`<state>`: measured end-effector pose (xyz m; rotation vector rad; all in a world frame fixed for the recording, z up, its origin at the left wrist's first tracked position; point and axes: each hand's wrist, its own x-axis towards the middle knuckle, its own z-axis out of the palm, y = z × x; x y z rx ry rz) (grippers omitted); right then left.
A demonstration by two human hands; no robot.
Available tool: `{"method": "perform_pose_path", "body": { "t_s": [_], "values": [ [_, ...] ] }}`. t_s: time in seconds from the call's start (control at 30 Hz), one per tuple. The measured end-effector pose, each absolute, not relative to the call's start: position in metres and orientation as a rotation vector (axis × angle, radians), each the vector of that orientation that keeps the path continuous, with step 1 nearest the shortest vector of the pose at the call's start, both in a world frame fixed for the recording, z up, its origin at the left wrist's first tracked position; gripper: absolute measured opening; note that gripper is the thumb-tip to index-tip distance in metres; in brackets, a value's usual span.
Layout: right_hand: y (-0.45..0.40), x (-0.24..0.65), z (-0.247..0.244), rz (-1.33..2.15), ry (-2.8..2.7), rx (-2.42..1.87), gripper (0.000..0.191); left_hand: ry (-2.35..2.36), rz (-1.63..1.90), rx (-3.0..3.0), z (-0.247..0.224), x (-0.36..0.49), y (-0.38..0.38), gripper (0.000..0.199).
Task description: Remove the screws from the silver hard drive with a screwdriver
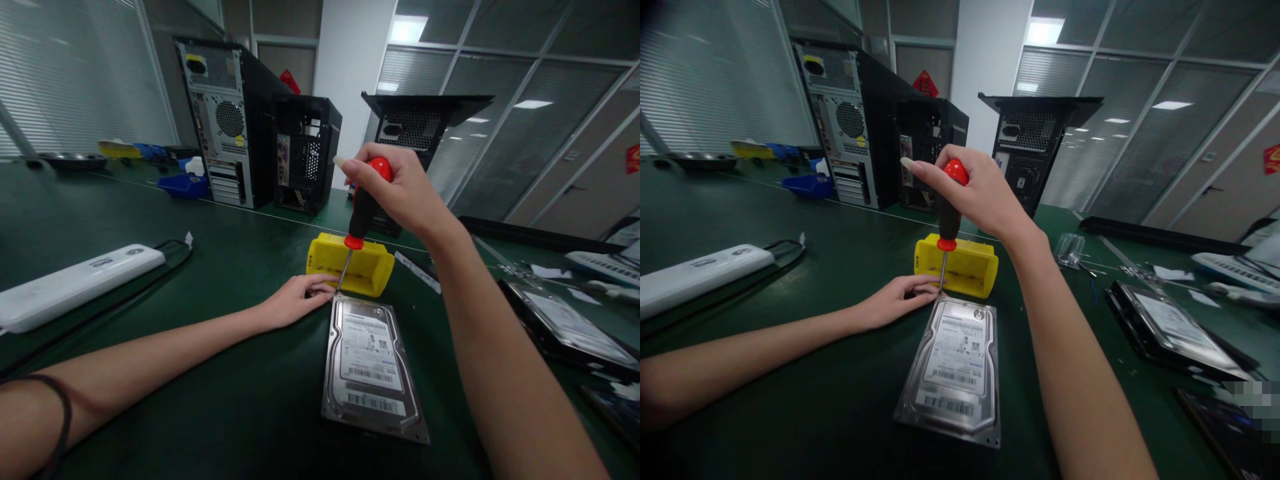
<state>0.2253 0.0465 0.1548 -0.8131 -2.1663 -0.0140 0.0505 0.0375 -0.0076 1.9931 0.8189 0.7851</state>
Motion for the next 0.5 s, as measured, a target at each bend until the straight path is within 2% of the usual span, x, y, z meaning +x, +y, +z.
{"method": "perform_pose_path", "body": {
  "t_s": [0.13, 0.23, 0.3, 0.37, 0.5],
  "values": [
    [0.044, 0.23, 0.157, 0.031, -2.213, -0.848, 0.039, 0.822, 0.784, 1.998, -0.008, 0.05, 0.038, 0.039],
    [0.04, 0.232, 0.158, 0.32, -2.312, -0.822, 0.022, 0.8, 0.781, 1.98, -0.008, 0.049, 0.037, 0.036],
    [0.038, 0.232, 0.158, 0.527, -2.359, -0.797, 0.018, 0.782, 0.772, 1.962, -0.007, 0.049, 0.036, 0.034],
    [0.036, 0.231, 0.158, 0.591, -2.379, -0.769, 0.021, 0.774, 0.764, 1.953, -0.005, 0.049, 0.035, 0.032],
    [0.035, 0.23, 0.16, 0.429, -2.353, -0.782, 0.033, 0.799, 0.754, 1.954, -0.003, 0.05, 0.035, 0.03]
  ]
}}
